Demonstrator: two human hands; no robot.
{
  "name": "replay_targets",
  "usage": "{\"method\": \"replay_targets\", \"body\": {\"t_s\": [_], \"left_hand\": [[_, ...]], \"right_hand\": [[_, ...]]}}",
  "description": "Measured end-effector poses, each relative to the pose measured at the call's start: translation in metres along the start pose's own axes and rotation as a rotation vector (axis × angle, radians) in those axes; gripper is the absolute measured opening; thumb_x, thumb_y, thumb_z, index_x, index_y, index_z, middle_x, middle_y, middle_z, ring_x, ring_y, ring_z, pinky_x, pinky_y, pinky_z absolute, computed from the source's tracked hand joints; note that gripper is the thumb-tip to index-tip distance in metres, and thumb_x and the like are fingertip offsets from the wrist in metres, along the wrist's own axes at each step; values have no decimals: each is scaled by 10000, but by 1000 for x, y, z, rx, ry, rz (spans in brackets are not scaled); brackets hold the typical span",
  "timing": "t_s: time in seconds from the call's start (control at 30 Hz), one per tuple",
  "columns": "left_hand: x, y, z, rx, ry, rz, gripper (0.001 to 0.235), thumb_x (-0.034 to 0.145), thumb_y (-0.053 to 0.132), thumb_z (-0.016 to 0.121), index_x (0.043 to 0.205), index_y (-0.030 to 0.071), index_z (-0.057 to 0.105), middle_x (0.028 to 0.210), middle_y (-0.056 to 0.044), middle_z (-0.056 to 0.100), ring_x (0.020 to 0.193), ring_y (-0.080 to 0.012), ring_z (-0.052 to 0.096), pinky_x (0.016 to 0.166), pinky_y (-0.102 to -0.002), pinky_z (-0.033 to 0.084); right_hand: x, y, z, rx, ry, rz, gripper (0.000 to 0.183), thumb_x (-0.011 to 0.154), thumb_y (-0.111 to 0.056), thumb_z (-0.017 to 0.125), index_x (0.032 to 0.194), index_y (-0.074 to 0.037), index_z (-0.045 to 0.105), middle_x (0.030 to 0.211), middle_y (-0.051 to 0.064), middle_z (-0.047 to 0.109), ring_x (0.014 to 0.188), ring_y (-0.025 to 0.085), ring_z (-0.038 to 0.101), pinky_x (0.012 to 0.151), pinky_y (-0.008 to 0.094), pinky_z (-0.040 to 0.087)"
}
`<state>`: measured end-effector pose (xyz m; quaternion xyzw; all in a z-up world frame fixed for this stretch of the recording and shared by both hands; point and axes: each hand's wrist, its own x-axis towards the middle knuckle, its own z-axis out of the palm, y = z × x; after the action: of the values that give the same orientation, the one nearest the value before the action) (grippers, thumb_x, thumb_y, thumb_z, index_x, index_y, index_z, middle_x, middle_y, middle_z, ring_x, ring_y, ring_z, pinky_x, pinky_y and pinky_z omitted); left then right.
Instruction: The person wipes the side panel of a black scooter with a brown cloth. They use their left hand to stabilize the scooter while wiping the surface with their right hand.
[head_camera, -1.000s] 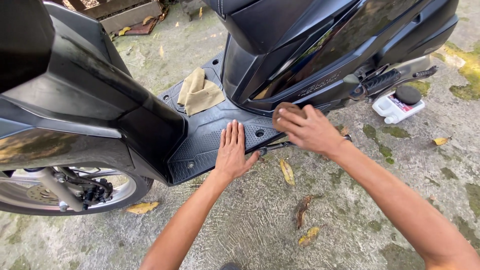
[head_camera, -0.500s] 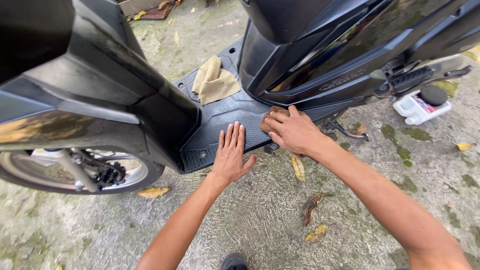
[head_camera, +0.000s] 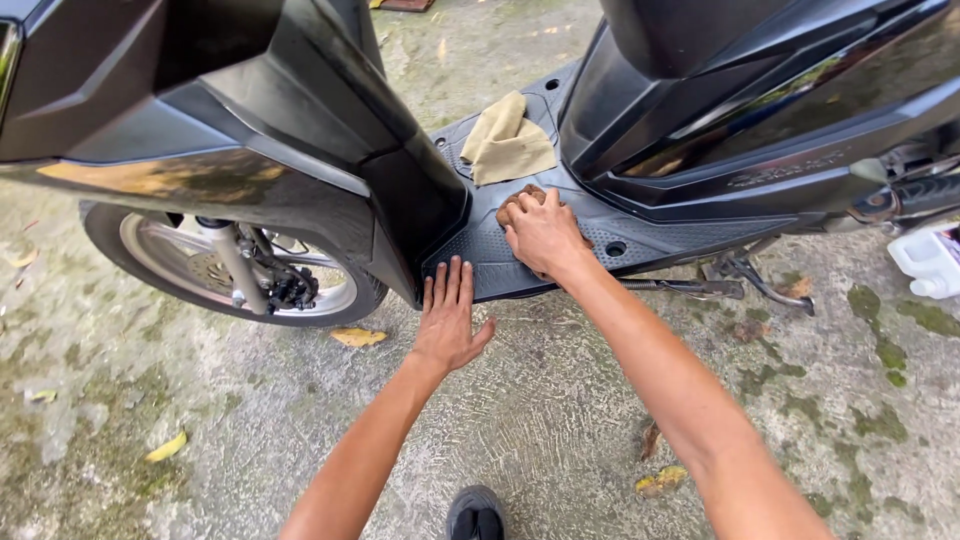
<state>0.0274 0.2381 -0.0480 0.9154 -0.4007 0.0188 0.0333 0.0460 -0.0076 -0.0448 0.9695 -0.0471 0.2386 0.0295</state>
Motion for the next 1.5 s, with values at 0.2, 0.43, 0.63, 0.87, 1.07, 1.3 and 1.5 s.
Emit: {"method": "replay_targets", "body": {"t_s": [0.2,0.43,0.63,0.87,1.07,1.3,1.5], "left_hand": [[-2,-2,0,10,8,-26,1084,815,599,608,1587,-24,170,1646,-260,186,1537,-394,179,1252,-497,167],[-7,0,-10,190,-2,4,1109,807,597,618,1579,-47,151,1640,-264,195,1532,-383,193,1258,-467,140],[-2,1,-16,281,-105,-8,1105,832,655,534,1558,-79,139,1609,-339,188,1504,-466,202,1255,-561,22],[11,-5,-4,259,33,30,1168,763,670,604,1541,-103,201,1570,-360,267,1472,-512,255,1247,-563,96],[6,-4,1,192,47,6,1173,701,668,644,1512,-91,267,1515,-344,358,1467,-502,276,1251,-547,117],[-3,0,-2,184,48,23,1165,730,665,611,1539,-79,226,1560,-328,296,1491,-492,228,1250,-526,140],[-7,-5,-4,91,37,48,1187,731,650,620,1563,-73,179,1596,-337,220,1501,-496,184,1246,-529,141]], "right_hand": [[19,-19,10,391,55,123,358,980,-399,542,1268,-249,691,1267,27,691,1137,331,664,971,500,531],[28,-65,-9,745,331,40,487,972,-197,621,1458,-214,604,1398,107,635,1225,364,626,971,434,482],[38,-74,10,633,527,-91,484,965,-173,705,1443,-190,630,1408,126,631,1227,316,635,928,371,472],[36,-54,21,383,140,-17,467,963,-360,577,1395,-200,653,1307,84,702,1111,381,653,860,501,547],[79,-102,-43,715,422,39,512,980,-220,666,1484,-192,578,1457,105,609,1303,352,589,1015,421,469],[66,-84,-16,685,471,-58,563,974,-210,687,1519,-241,549,1487,52,588,1280,285,608,988,372,457],[50,-56,51,669,107,107,477,1015,-394,568,1470,-255,606,1374,33,672,1230,243,662,1012,459,417]]}}
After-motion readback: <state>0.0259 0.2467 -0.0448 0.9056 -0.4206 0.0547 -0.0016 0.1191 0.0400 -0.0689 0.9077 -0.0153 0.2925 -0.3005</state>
